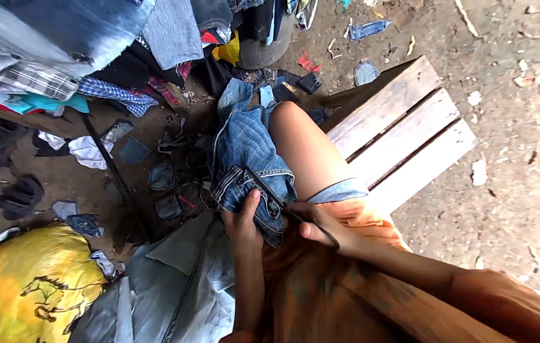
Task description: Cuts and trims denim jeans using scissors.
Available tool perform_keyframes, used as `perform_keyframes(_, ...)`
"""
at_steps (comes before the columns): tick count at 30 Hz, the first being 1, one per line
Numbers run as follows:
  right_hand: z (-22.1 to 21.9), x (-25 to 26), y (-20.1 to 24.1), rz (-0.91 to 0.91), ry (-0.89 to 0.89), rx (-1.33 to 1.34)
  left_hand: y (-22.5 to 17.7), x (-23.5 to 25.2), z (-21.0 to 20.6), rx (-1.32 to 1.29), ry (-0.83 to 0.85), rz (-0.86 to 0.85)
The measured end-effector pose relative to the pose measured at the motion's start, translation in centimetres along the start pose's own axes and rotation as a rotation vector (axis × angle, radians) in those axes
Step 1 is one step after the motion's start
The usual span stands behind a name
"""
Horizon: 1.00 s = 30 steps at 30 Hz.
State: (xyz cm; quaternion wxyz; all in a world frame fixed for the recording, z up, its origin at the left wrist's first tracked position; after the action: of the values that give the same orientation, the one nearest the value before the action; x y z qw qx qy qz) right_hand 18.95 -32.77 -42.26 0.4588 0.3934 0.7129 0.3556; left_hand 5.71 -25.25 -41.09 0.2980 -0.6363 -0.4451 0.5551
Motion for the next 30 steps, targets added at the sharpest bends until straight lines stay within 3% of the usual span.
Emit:
perform_keyframes(5,-0.4,1.0,0.7,0.002,0.065,0.039,-0.6,0.4,0.1,-0.041,0.026,-0.006)
perform_keyframes(16,-1.6,-0.7,-0.2,0.061,-0.081,0.083,-0.4,0.1,0.2,-0.05,0.045,0.04)
perform_keyframes(23,-1.3,-2.0,-0.5,-0.041,-0.185,-0.063,-0.2,0.7,0.3,0.292,0.208,0.017)
perform_keyframes(30,-1.6,-0.9,-0.3,-0.072,-0.028,0.083,-0.6,0.4,0.6,0.167,0.174,0.006)
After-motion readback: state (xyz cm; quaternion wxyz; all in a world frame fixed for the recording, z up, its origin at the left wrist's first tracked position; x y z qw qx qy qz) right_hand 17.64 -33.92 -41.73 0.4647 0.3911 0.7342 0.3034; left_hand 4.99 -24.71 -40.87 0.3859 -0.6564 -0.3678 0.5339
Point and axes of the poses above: each hand's wrist, its own x-axis towards the middle knuckle, its own z-axis out of the back of the hand, y = z × x, the point moved 5 cm from there along x, towards the middle knuckle, and after that the axes turned 6 degrees about y, right-handed, at the moved point
